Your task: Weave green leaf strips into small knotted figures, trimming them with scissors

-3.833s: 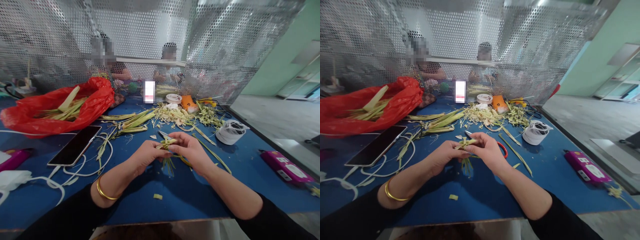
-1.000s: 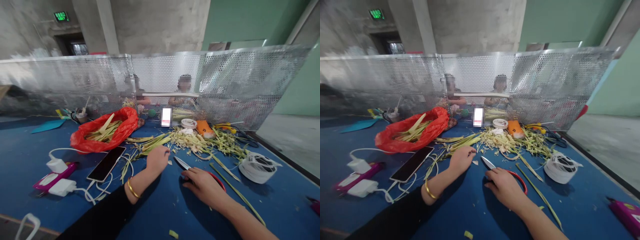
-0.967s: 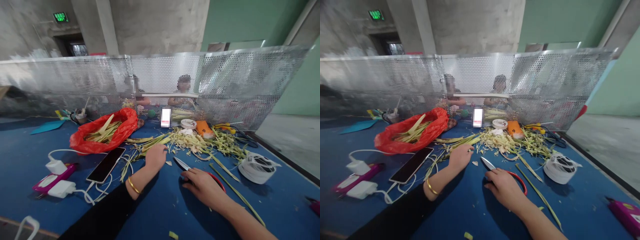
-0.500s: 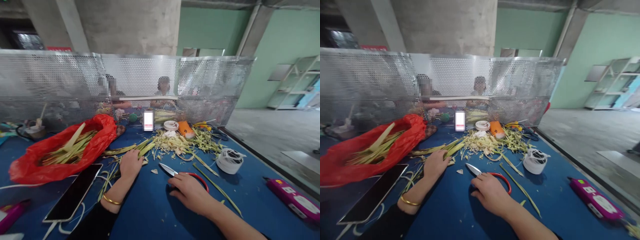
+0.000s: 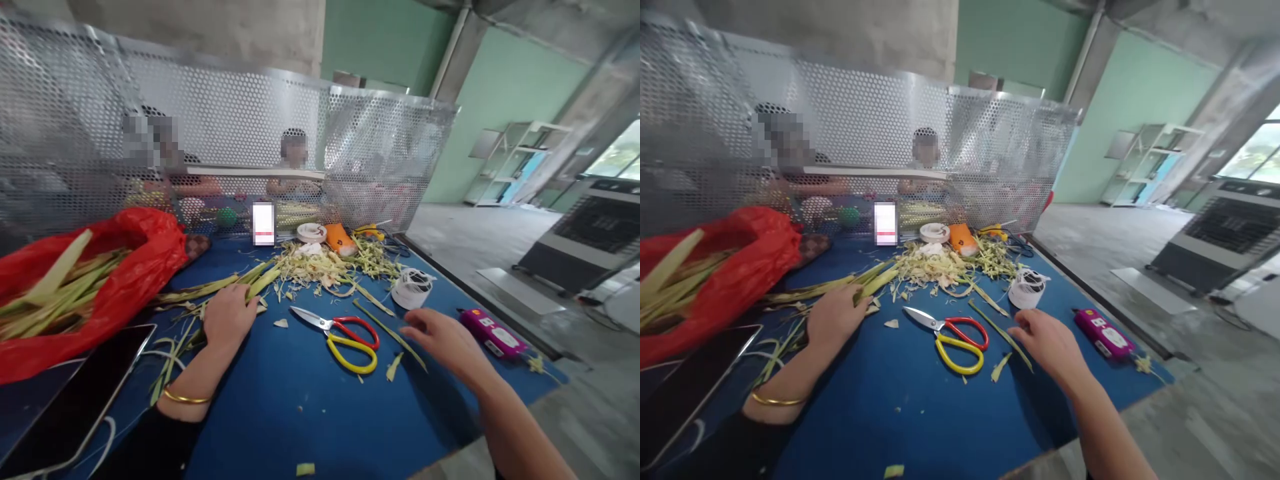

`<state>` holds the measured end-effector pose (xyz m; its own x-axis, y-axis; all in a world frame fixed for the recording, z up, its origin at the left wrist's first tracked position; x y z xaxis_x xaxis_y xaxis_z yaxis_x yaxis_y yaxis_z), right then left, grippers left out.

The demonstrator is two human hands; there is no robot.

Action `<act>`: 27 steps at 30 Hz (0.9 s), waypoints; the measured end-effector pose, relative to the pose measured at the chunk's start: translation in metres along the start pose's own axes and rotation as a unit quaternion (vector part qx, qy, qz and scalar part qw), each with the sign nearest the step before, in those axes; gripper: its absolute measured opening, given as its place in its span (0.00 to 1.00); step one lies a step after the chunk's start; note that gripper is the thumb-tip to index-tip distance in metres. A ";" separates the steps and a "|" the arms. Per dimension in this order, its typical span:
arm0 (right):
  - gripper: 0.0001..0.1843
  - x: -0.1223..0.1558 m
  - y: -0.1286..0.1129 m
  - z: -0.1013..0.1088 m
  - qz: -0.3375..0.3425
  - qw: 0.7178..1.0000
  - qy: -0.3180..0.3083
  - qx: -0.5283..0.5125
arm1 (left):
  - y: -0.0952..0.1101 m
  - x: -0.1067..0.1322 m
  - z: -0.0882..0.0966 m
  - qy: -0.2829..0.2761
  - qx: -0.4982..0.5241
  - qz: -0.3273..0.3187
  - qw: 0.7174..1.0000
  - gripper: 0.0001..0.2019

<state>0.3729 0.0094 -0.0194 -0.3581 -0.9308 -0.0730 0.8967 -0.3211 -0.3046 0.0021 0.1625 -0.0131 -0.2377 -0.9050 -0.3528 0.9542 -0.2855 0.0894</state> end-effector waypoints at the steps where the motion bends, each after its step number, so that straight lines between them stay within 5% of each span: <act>1: 0.11 0.004 0.004 -0.008 -0.003 1.000 -0.014 0.000 | 0.000 0.000 0.001 0.007 0.006 -0.001 1.000 0.17; 6: 0.06 0.009 0.004 -0.035 0.006 0.999 -0.014 0.029 | 0.011 0.002 0.009 0.028 0.065 -0.016 0.997 0.16; 11: 0.06 0.009 -0.016 -0.023 -0.008 1.000 0.025 0.003 | 0.046 0.013 0.020 0.025 0.215 -0.029 0.976 0.13; 13: 0.05 0.013 -0.039 -0.016 0.008 0.997 0.023 -0.079 | 0.069 0.024 0.003 -0.075 0.399 -0.007 0.914 0.12; 15: 0.06 0.017 -0.076 -0.017 0.078 0.984 -0.017 -0.156 | 0.092 0.038 -0.015 -0.168 0.558 0.046 0.811 0.13; 17: 0.07 0.021 -0.109 -0.019 0.127 0.971 -0.045 -0.199 | 0.104 0.047 -0.023 -0.195 0.675 0.104 0.704 0.19; 19: 0.09 0.023 -0.136 -0.026 0.157 0.956 -0.076 -0.234 | 0.100 0.048 -0.025 -0.159 0.748 0.153 0.626 0.19; 22: 0.15 0.024 -0.154 -0.038 0.164 0.932 -0.116 -0.300 | 0.076 0.041 -0.025 -0.085 0.792 0.210 0.567 0.18; 27: 0.18 0.030 -0.146 -0.058 0.119 0.884 -0.200 -0.405 | 0.046 0.031 -0.022 -0.023 0.799 0.249 0.546 0.14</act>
<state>0.2160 0.0383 -0.0318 0.0815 -0.9945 0.0652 0.3962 -0.0277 -0.9177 0.0425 0.1284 -0.0408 -0.0613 -0.9924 0.1066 -0.4665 0.1229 0.8759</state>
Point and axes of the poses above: each hand's wrist, its own x-axis away from the middle knuckle, its own z-axis out of the back of the hand, y = z × x, the point moved 9 cm from there along -x, towards the middle knuckle, and after that the axes turned 6 degrees about -z, right-handed, at the moved point
